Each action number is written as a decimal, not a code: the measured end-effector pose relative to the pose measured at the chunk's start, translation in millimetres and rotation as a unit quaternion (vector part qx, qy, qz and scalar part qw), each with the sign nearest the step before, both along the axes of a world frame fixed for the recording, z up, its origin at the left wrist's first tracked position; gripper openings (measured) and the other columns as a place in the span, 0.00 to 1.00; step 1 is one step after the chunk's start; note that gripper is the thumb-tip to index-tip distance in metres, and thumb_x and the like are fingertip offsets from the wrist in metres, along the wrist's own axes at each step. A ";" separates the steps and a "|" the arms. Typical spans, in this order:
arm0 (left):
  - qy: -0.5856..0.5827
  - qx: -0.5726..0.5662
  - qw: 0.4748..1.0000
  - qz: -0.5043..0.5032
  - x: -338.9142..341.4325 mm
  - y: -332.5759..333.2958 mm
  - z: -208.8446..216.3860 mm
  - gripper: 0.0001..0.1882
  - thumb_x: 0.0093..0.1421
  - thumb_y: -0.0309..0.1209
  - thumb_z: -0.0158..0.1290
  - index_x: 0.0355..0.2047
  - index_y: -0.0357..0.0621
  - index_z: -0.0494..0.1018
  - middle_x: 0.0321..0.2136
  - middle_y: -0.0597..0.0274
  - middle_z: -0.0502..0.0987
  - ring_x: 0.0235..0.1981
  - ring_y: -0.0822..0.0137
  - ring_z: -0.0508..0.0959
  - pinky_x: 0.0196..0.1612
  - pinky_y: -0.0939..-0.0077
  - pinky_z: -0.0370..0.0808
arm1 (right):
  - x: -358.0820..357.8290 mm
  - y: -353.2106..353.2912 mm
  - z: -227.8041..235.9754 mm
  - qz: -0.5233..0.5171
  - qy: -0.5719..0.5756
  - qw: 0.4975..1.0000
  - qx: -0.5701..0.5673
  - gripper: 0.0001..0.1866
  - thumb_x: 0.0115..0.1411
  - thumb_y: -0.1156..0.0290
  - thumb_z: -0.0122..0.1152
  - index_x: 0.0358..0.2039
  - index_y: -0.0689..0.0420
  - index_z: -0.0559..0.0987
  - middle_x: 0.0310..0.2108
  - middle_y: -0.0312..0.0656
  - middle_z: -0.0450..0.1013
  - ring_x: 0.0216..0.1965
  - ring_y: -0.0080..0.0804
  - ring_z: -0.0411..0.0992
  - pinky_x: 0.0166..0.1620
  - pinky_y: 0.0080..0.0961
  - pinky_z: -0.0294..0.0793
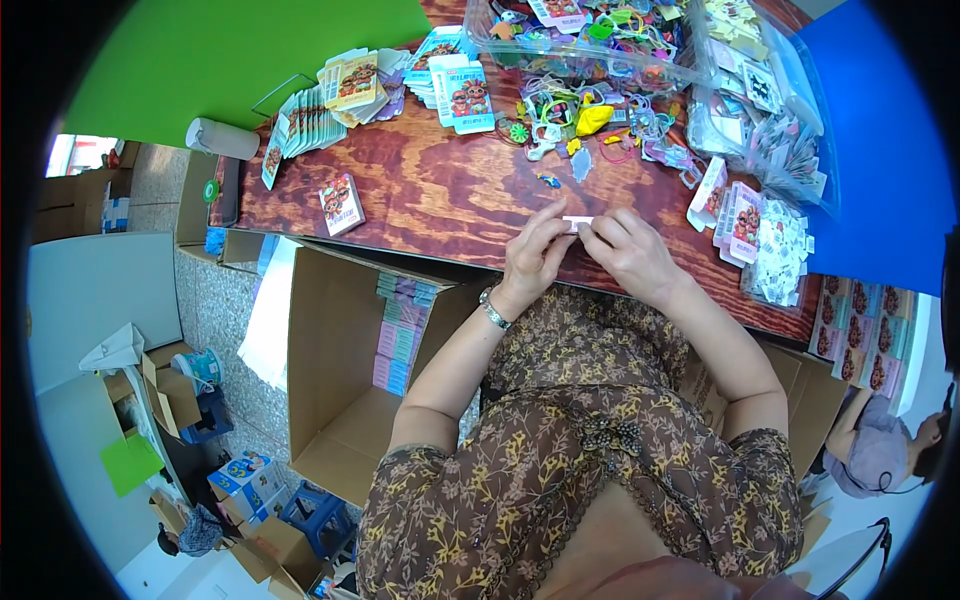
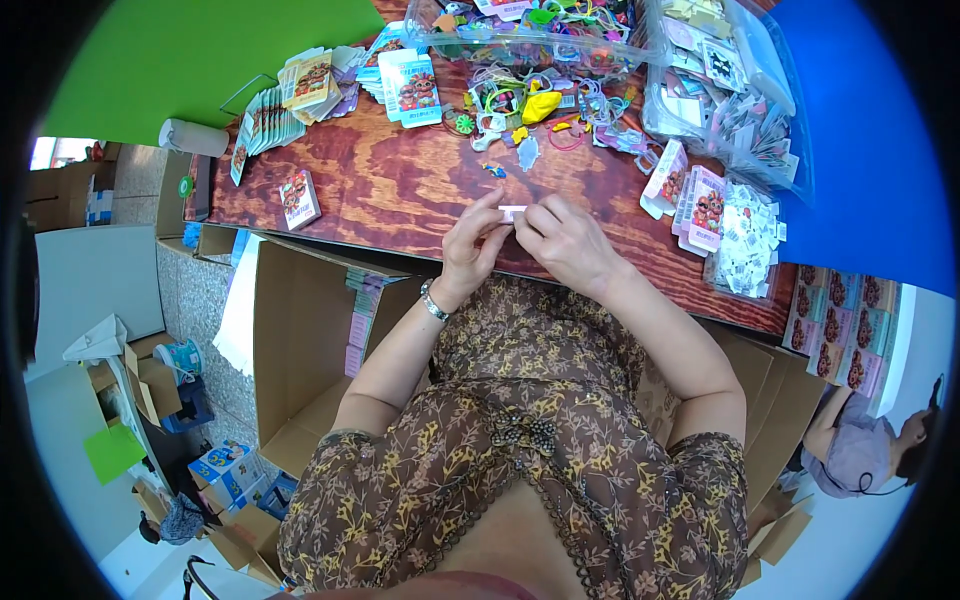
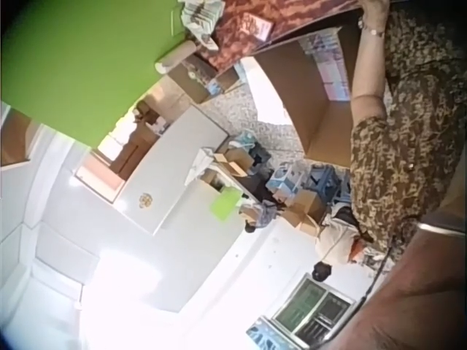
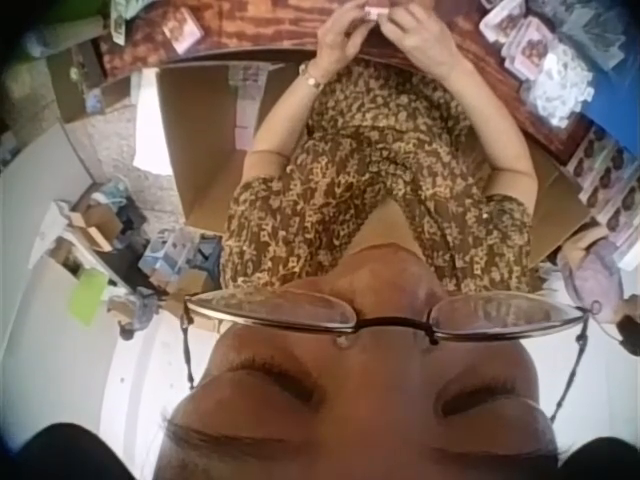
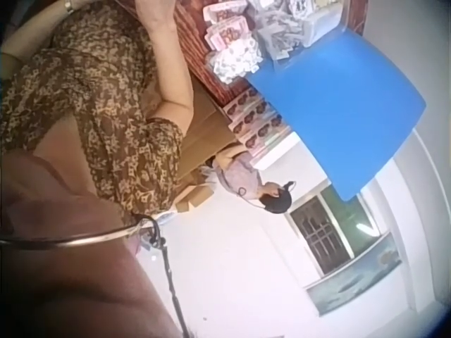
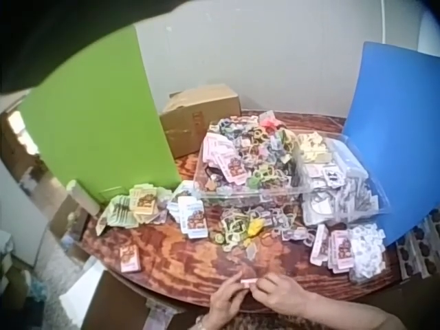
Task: The actor is packaging small stickers and toy parts into individual plastic capsules at a workbench.
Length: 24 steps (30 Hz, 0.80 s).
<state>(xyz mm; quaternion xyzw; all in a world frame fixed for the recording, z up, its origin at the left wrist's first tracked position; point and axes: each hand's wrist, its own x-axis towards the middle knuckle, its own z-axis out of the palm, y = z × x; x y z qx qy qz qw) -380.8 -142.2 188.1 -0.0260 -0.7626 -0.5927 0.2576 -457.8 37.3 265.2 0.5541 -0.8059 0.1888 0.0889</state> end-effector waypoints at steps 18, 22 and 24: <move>0.028 -0.135 0.990 0.005 -0.3 0.7 6.9 0.14 0.53 0.21 0.66 0.40 0.40 0.78 0.47 0.49 0.78 0.43 0.50 0.83 0.40 0.64 0.82 | -7.6 25.9 -30.0 -0.064 -0.134 0.975 -0.166 0.12 0.54 0.80 0.68 0.41 0.59 0.81 0.41 0.44 0.78 0.39 0.39 0.78 0.41 0.29 0.79; 0.050 -0.188 0.981 0.019 0.3 3.8 7.3 0.15 0.52 0.21 0.67 0.41 0.41 0.78 0.46 0.50 0.78 0.39 0.55 0.83 0.38 0.68 0.82 | -5.7 29.5 -23.8 -0.038 -0.058 0.992 -0.107 0.15 0.51 0.80 0.69 0.41 0.58 0.81 0.42 0.44 0.78 0.40 0.40 0.78 0.41 0.32 0.80; 0.046 -0.184 0.982 0.016 0.0 5.8 6.2 0.16 0.51 0.22 0.67 0.41 0.42 0.78 0.46 0.49 0.78 0.40 0.52 0.83 0.39 0.65 0.82 | -2.4 29.8 -23.6 -0.033 -0.045 0.992 -0.116 0.14 0.52 0.79 0.69 0.41 0.58 0.81 0.42 0.45 0.78 0.39 0.41 0.78 0.41 0.32 0.80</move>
